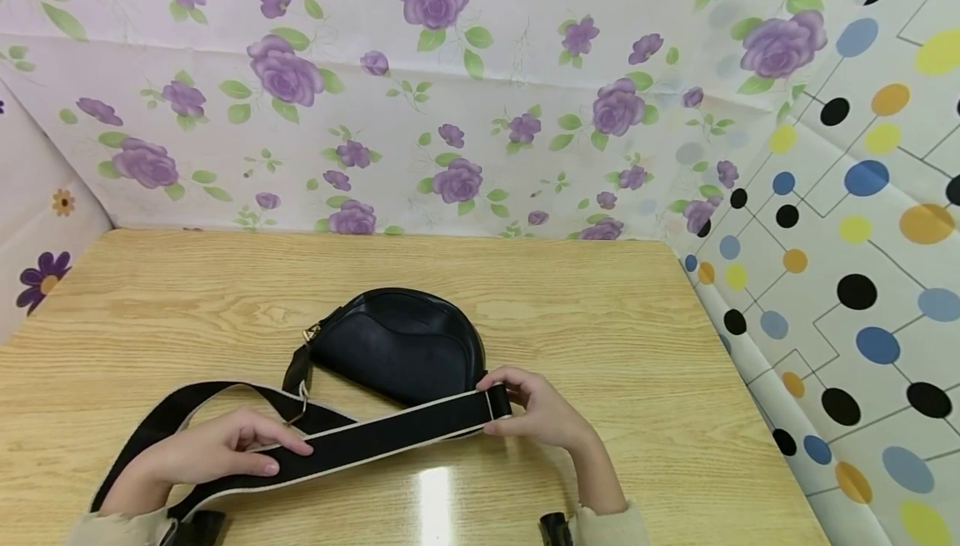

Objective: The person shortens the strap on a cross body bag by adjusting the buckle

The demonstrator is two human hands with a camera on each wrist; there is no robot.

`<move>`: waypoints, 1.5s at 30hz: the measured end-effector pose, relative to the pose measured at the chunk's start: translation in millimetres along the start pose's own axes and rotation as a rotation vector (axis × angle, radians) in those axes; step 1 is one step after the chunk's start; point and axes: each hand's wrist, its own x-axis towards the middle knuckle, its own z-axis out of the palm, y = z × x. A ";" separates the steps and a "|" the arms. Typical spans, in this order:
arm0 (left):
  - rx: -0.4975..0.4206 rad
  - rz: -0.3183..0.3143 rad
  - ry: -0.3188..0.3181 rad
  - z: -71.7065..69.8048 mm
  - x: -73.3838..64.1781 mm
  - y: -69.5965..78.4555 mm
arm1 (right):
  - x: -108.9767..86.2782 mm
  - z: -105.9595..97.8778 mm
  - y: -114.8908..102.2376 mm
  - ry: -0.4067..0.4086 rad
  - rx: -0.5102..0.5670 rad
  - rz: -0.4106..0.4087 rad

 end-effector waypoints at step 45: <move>-0.064 -0.171 0.072 -3.4 -17.6 -1.7 | 0.7 2.8 -2.4 -0.014 0.014 -0.021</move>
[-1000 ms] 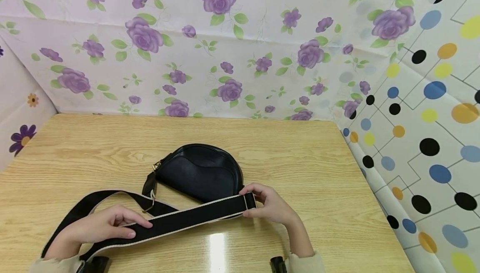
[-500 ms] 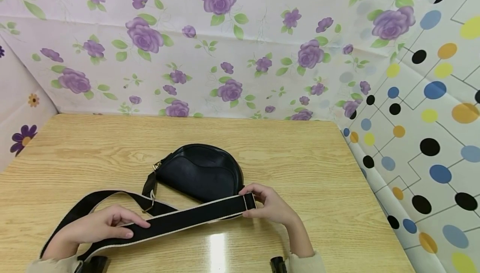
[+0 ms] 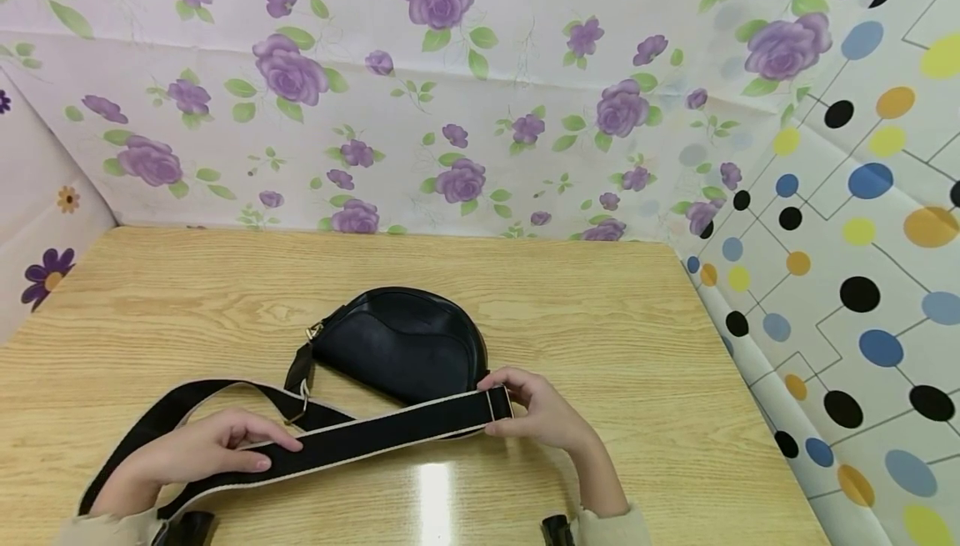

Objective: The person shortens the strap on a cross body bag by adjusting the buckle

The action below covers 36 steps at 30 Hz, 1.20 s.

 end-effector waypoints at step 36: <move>0.260 -0.224 0.040 1.9 1.1 -2.5 | -9.8 23.6 -3.9 -0.123 -0.626 -0.102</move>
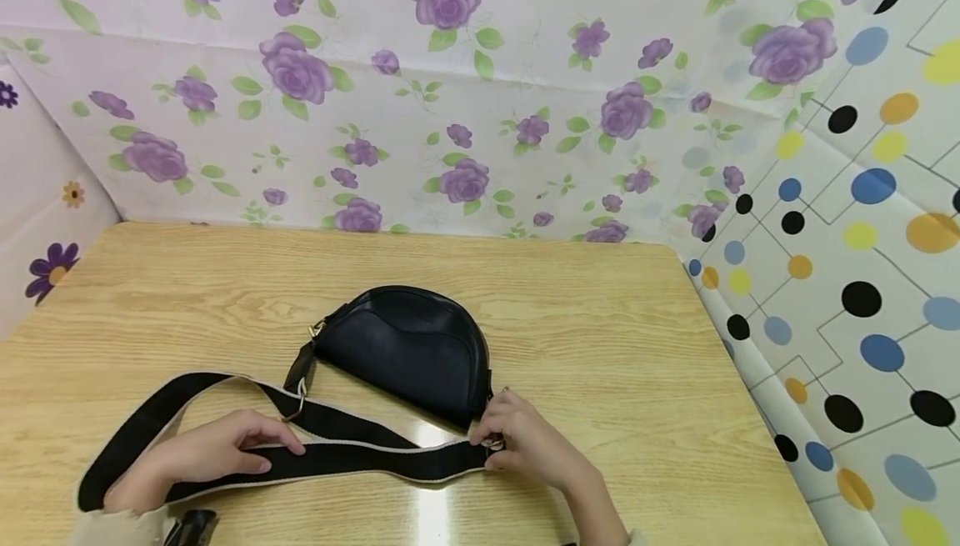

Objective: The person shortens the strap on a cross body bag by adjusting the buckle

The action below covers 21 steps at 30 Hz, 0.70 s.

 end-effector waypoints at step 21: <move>-0.108 0.013 0.073 2.7 0.0 1.9 | -12.5 -4.4 4.0 0.008 0.208 0.076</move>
